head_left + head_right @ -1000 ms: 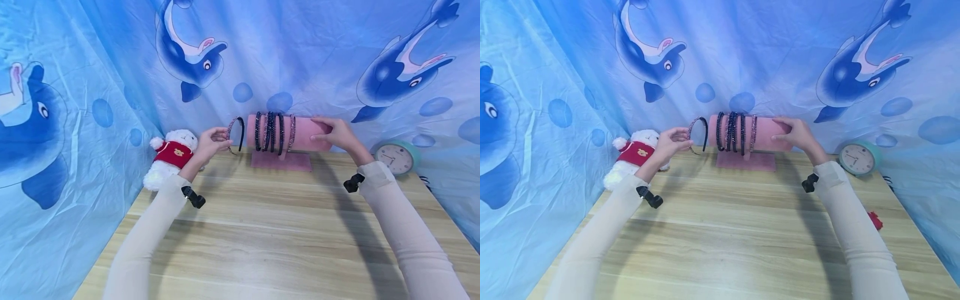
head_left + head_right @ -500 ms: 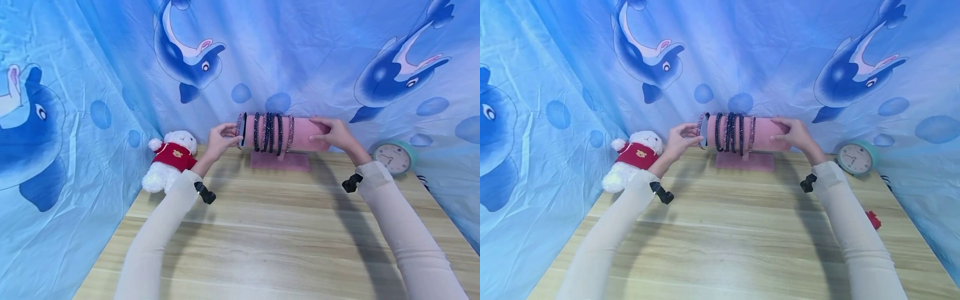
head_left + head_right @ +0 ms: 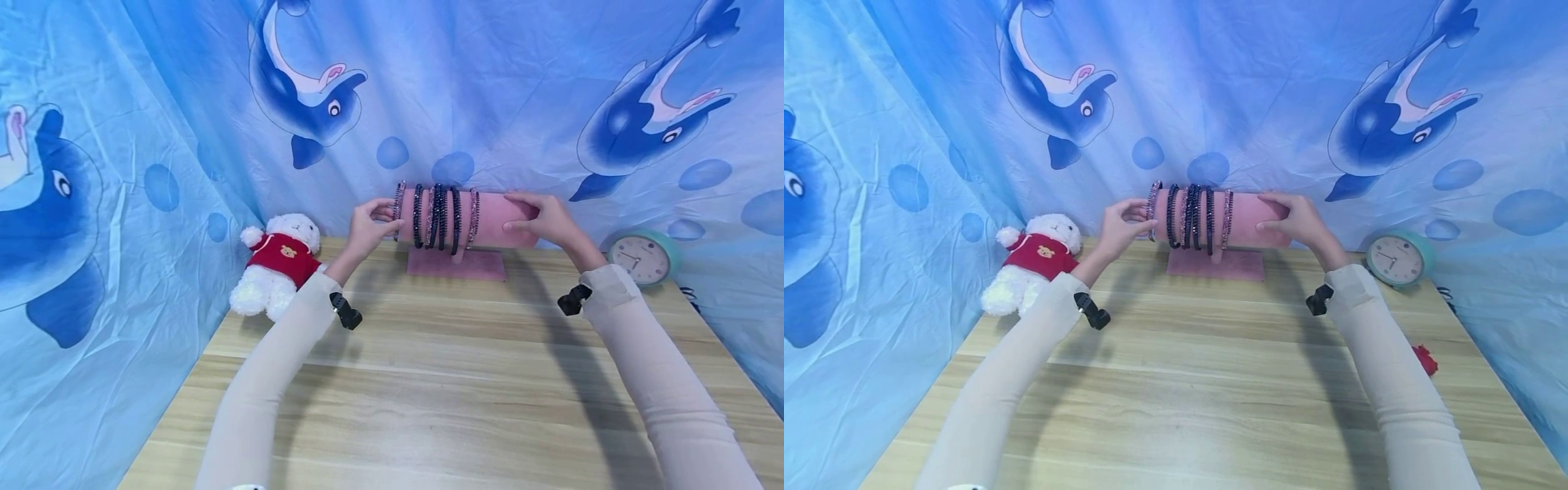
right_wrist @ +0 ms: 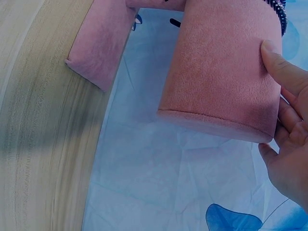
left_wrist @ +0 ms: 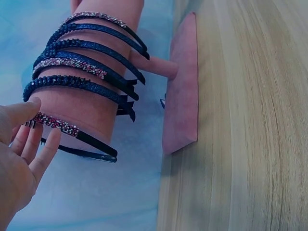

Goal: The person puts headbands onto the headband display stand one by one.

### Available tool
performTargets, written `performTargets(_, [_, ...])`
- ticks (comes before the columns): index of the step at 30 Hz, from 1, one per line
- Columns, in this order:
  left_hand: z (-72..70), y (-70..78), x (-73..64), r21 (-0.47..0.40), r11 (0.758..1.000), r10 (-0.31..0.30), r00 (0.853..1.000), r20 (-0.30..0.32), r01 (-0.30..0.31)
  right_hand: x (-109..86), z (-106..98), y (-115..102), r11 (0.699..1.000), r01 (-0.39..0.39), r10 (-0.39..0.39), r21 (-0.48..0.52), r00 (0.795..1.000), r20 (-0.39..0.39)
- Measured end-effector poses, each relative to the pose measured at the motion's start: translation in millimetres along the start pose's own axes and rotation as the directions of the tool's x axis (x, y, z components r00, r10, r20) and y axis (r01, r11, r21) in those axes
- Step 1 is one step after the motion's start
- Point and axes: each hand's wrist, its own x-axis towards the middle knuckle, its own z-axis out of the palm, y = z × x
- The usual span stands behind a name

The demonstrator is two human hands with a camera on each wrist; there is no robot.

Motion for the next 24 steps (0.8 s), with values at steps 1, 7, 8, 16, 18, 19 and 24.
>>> performTargets(1, [1.0,-0.2,0.2,0.003,1.0,0.001,1.0,0.002,-0.001,0.1,0.0,-0.5,1.0,-0.001,0.001,0.001,1.0,0.003])
performTargets(7, [3.9,-0.9,0.2,0.008,1.0,-0.023,1.0,0.017,0.023,-0.6,0.2,-3.0,1.0,-0.017,0.017,0.009,1.0,0.011])
performTargets(8, [3.9,-1.1,0.2,0.012,1.0,-0.025,1.0,0.019,0.024,-0.8,0.0,-3.2,1.0,-0.02,0.02,0.009,1.0,0.013])
performTargets(16, [1.2,-2.7,-3.3,0.077,0.997,-0.034,0.998,0.057,0.029,-1.4,0.8,-5.0,1.0,-0.028,0.028,0.006,1.0,0.011])
performTargets(18, [0.8,-2.1,-5.0,0.098,0.995,-0.027,0.997,0.07,0.02,-1.4,1.1,-4.7,1.0,-0.026,0.026,0.006,1.0,0.009])
performTargets(19, [0.9,-1.8,-5.8,0.112,0.994,-0.022,0.997,0.078,0.013,-1.4,1.2,-4.6,1.0,-0.025,0.025,0.006,1.0,0.008])
performTargets(24, [2.2,-0.5,-9.1,0.18,0.983,0.029,0.994,0.104,-0.048,-1.0,0.9,-4.7,1.0,-0.019,0.019,-0.004,1.0,0.003])
